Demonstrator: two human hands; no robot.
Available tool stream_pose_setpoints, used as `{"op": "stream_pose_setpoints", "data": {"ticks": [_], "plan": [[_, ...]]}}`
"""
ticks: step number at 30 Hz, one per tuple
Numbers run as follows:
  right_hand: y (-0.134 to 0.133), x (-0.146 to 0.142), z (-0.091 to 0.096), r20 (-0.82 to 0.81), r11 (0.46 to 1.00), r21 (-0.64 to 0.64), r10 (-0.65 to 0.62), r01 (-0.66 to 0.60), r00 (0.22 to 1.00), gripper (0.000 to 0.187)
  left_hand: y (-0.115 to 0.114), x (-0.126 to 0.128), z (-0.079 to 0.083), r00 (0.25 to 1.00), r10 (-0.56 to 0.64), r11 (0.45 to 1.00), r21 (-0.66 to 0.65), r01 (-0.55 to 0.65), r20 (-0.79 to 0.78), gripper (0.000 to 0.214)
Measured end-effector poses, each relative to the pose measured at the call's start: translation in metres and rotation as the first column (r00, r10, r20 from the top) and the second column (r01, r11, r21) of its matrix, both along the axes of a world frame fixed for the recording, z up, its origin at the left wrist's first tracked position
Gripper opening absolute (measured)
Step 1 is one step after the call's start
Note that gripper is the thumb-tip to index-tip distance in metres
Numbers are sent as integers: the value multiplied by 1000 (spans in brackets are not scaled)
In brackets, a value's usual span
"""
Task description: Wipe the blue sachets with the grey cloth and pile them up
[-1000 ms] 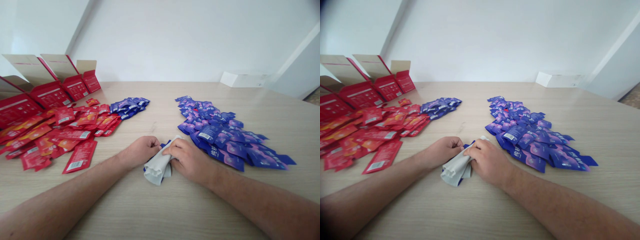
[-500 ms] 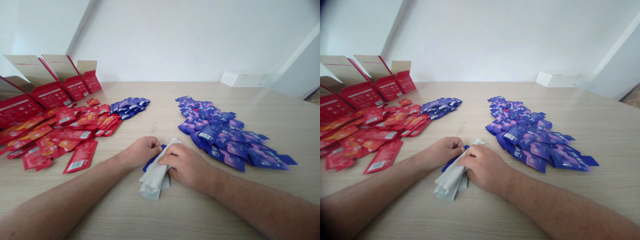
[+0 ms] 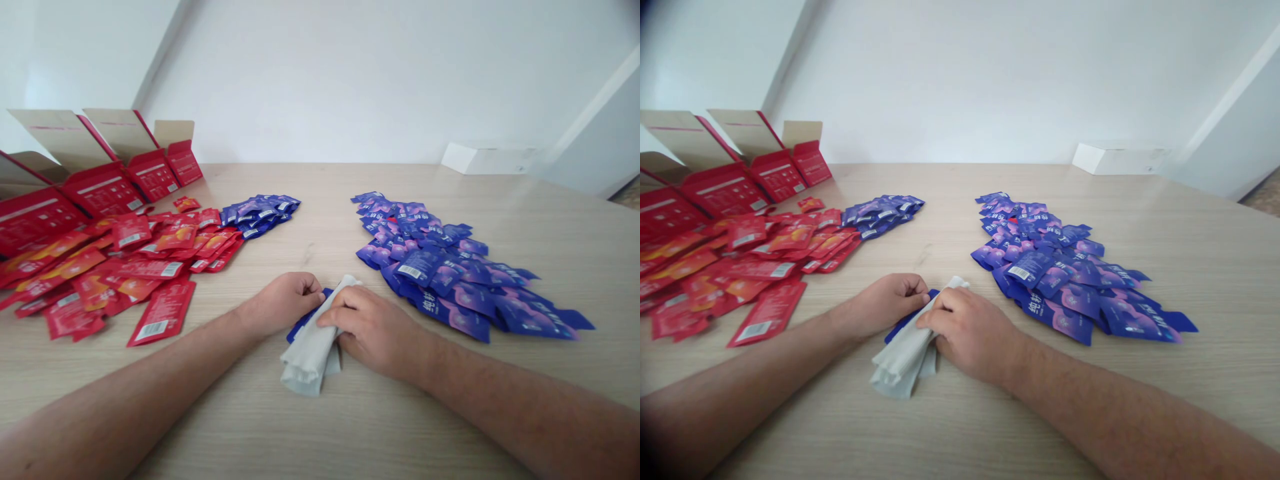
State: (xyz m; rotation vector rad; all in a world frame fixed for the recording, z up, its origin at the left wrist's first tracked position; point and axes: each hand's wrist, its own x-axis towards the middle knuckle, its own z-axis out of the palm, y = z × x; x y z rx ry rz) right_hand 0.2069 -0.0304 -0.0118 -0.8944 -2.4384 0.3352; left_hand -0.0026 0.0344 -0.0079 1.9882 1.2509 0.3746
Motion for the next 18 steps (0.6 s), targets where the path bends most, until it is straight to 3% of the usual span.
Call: {"op": "stream_pose_setpoints", "data": {"ticks": [4, 9, 14, 18], "plan": [[2, 2, 1, -10, 996, -7, -93, 93, 996, 37, 0, 0, 0, 1000, 7, 1000, -26, -7, -7, 30], [-2, -1, 2, 3, 999, -8, 39, -39, 999, 34, -1, 1, 3, 1000, -10, 1000, -2, 10, 5, 27], [1, 1, 2, -9, 995, -3, -100, 100, 995, 38, -3, 2, 4, 1000, 19, 998, -61, -18, 9, 30], [-2, 0, 1, 2, 1000, 0, 13, -13, 1000, 34, -2, 2, 5, 1000, -10, 1000, -10, 10, 2, 28]]}}
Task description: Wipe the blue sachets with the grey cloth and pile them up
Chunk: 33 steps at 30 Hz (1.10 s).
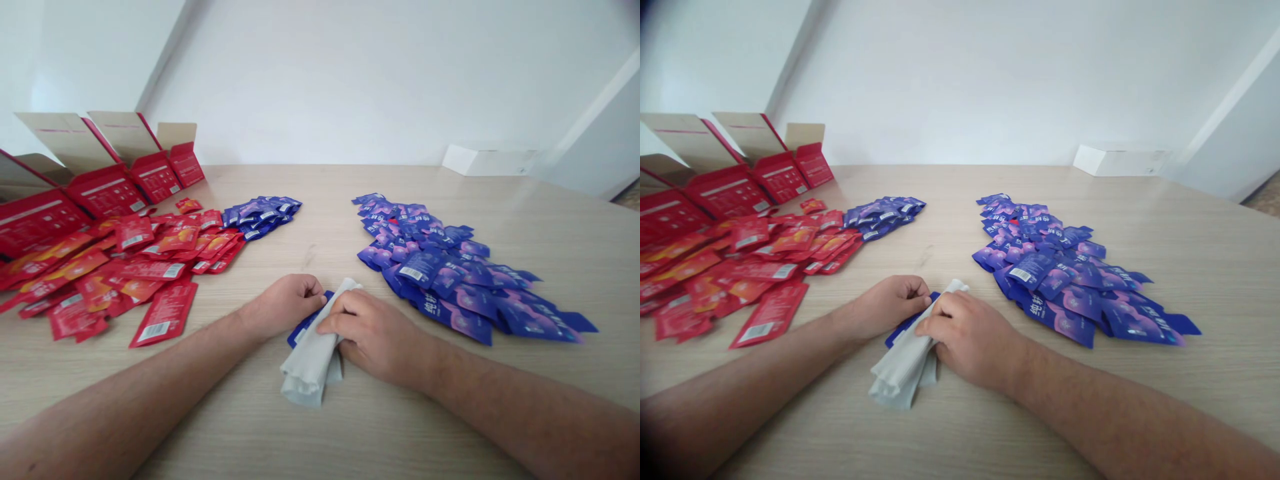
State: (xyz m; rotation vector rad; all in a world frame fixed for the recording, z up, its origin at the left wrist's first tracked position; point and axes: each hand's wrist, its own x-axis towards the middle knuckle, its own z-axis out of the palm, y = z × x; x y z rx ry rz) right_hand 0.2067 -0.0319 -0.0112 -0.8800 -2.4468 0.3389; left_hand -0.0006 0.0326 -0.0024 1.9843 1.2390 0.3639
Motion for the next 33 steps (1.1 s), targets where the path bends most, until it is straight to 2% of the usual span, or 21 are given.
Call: {"op": "stream_pose_setpoints", "data": {"ticks": [2, 7, 12, 18, 23, 28, 33], "plan": [[0, 0, -1, 4, 1000, 2, 11, -11, 1000, 33, 1, 0, -1, 1000, -3, 1000, 10, 3, -7, 28], [2, 1, 0, 4, 993, -3, -117, 117, 993, 36, 1, -2, -4, 1000, 15, 1000, -21, -15, -14, 32], [-2, -2, 1, 16, 1000, -4, 25, -25, 1000, 34, 1, -2, -5, 1000, -7, 1000, 27, 7, -2, 28], [1, 1, 0, 6, 992, -8, -128, 128, 992, 35, 1, -2, -7, 1000, 18, 1000, -11, -18, -6, 31], [-1, -2, 0, 9, 999, -2, 33, -33, 999, 33, 2, -2, -6, 1000, -8, 1000, 23, 8, -12, 28], [2, 1, 0, 6, 993, -5, -115, 115, 993, 37, 1, -2, -7, 1000, 10, 1000, -8, -10, -24, 31], [-1, -1, 0, 17, 1000, -19, 21, -21, 1000, 32, 2, -1, -4, 1000, -18, 999, 36, 18, -24, 28]]}}
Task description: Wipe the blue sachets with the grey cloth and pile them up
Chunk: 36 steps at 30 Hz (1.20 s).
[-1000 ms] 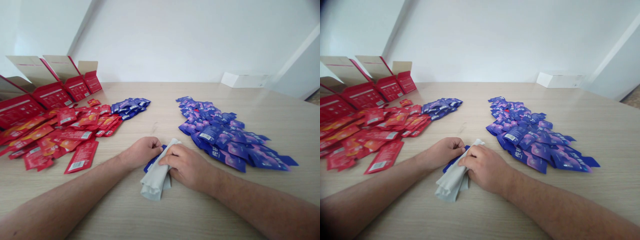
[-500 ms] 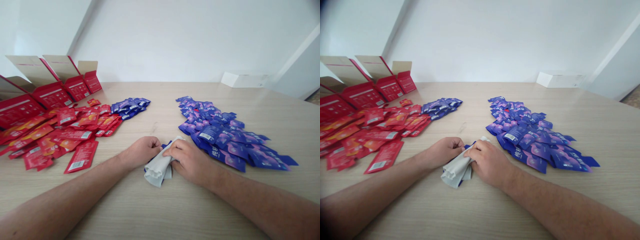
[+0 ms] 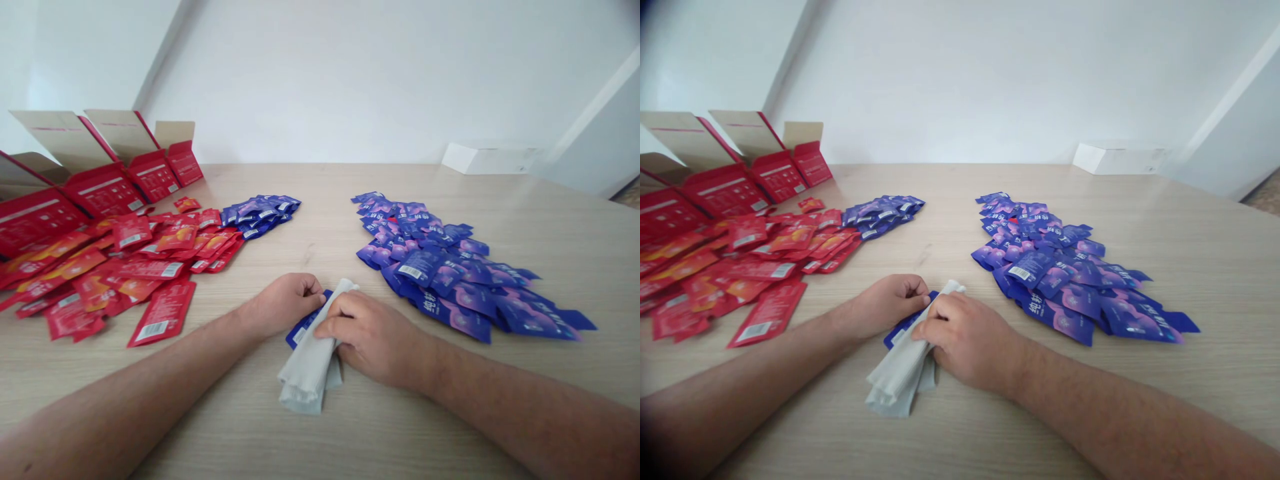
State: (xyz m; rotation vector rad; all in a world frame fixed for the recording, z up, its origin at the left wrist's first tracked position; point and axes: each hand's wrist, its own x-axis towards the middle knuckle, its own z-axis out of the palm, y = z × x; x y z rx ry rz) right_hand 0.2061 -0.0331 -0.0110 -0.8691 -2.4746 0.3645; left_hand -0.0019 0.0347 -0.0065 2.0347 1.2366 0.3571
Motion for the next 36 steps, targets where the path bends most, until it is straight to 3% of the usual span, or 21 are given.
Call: {"op": "stream_pose_setpoints", "data": {"ticks": [6, 11, 17, 22, 27, 32, 36], "plan": [[3, 2, -1, -7, 989, 9, -148, 148, 989, 36, 1, -1, -4, 1000, 15, 999, -50, -15, 6, 30], [-1, 0, -1, 3, 1000, -1, -5, 5, 1000, 33, 0, -1, -3, 1000, 1, 1000, -2, -1, 11, 28], [4, 3, -1, -1, 988, 4, -152, 152, 988, 37, -1, 0, -3, 999, 34, 999, -38, -34, 0, 30], [1, 1, 0, 9, 1000, 4, -12, 12, 1000, 34, 0, 0, -1, 1000, 1, 1000, -13, -1, 3, 29], [5, 4, -2, -3, 989, 13, -145, 145, 989, 36, -1, 0, -2, 1000, 26, 999, -39, -26, 1, 30], [1, 1, 0, 13, 1000, 10, -13, 13, 1000, 34, -1, 0, -3, 1000, 14, 1000, -10, -14, 11, 28], [3, 3, 0, 0, 994, 11, -105, 105, 994, 36, -1, 0, -3, 1000, 24, 999, -26, -23, 11, 30]]}}
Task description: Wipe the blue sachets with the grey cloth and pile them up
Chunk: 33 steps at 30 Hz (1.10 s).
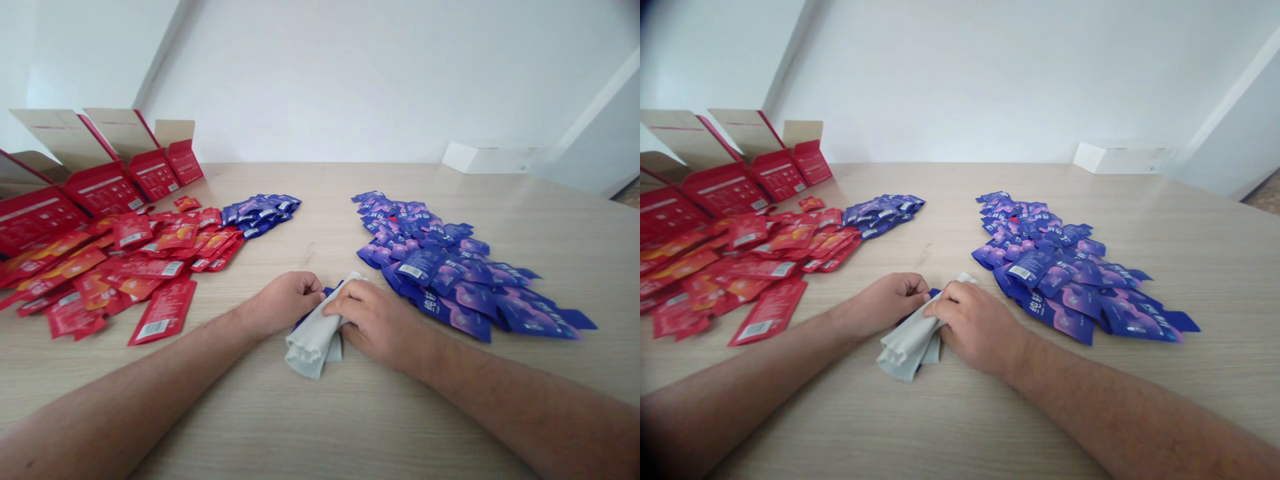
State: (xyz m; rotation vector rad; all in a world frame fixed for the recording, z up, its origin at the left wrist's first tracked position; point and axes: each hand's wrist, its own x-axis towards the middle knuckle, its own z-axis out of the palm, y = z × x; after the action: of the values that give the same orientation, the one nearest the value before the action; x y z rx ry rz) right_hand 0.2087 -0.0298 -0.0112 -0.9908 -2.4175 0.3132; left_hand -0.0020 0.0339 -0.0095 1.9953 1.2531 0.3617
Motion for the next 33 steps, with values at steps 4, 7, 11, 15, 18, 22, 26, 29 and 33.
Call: {"op": "stream_pose_setpoints", "data": {"ticks": [4, 7, 11, 15, 18, 22, 26, 29, 33], "plan": [[0, 0, 0, -3, 1000, -6, 6, -6, 1000, 35, 0, 0, 2, 1000, 2, 1000, -7, -2, -3, 28], [-2, -1, 1, 3, 996, -7, 90, -90, 996, 34, 0, 0, 3, 1000, -14, 1000, 12, 14, -3, 27], [0, 0, 1, -8, 1000, -6, -5, 5, 1000, 36, 0, 0, 2, 1000, -8, 1000, -17, 8, -1, 30], [-1, -2, 2, -1, 999, -10, 30, -30, 1000, 34, 0, -1, 3, 1000, -10, 1000, -5, 10, -9, 29], [-2, -3, 2, 12, 996, -10, 91, -91, 996, 32, 0, -1, 5, 1000, -21, 1000, 14, 21, -5, 28], [0, -1, 1, -2, 1000, 3, -26, 26, 1000, 36, -1, -1, 3, 1000, 4, 1000, -22, -4, 1, 31], [-3, -2, 0, -2, 998, 3, 59, -59, 998, 35, 0, 0, 2, 1000, -8, 1000, 0, 8, 6, 29], [-3, -2, 0, 2, 995, -4, 100, -100, 995, 35, 0, 0, 2, 1000, -11, 1000, 7, 11, 4, 28], [1, 1, -1, -19, 1000, 8, -26, 26, 999, 39, 0, 0, 2, 1000, 8, 1000, -18, -8, 4, 30]]}}
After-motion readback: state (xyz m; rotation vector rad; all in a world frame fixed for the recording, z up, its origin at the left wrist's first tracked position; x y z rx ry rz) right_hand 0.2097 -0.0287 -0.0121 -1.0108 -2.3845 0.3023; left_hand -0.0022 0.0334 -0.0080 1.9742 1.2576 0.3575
